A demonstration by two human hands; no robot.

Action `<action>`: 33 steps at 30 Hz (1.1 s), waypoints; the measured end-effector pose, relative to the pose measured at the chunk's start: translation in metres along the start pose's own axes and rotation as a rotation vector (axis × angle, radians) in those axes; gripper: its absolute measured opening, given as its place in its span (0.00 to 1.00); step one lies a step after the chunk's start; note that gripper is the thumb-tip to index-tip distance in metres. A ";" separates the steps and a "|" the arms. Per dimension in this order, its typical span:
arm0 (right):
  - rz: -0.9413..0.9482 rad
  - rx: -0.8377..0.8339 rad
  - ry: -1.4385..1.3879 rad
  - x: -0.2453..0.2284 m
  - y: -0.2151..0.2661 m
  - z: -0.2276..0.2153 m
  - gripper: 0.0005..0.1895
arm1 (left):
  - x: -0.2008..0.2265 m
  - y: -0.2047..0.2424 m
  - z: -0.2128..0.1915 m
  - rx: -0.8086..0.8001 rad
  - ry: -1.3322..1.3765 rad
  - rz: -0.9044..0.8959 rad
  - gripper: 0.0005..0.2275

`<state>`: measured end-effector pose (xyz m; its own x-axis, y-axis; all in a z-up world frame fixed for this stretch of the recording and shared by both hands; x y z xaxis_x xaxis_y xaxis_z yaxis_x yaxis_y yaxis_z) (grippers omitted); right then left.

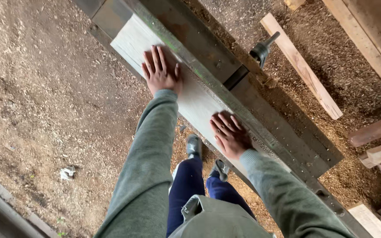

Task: The person sands a wooden plank using a stationary planer, repeatedly running the plank across the machine's surface by hand, then turning the plank over and repeating the sanding action on the other side.

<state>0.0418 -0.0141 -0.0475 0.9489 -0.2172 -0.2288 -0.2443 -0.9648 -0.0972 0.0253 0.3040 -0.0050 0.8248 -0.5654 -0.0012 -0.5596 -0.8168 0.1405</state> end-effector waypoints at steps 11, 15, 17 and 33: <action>-0.001 0.002 0.003 -0.007 -0.044 0.002 0.28 | -0.021 -0.041 -0.011 -0.019 -0.026 0.017 0.37; -0.038 0.034 0.037 -0.010 -0.060 -0.002 0.29 | -0.029 -0.051 -0.016 0.015 -0.057 0.021 0.36; -0.040 0.032 0.011 -0.012 -0.074 0.001 0.29 | -0.037 -0.063 -0.019 -0.020 -0.047 0.014 0.36; -0.019 -0.074 0.035 -0.022 -0.129 -0.004 0.29 | -0.061 -0.110 -0.021 -0.037 -0.087 0.028 0.35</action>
<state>0.0535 0.1145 -0.0262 0.9599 -0.2029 -0.1936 -0.2123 -0.9768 -0.0290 0.0386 0.4309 0.0007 0.7979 -0.5971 -0.0826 -0.5777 -0.7966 0.1782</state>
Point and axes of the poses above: each hand's wrist, its own y-axis away from the middle knuckle, its own z-axis out of the palm, x = y × z, the point moved 2 cm from there along -y, towards the middle knuckle, and after that the axes turned 10 degrees about x, right-handed, at the moved point
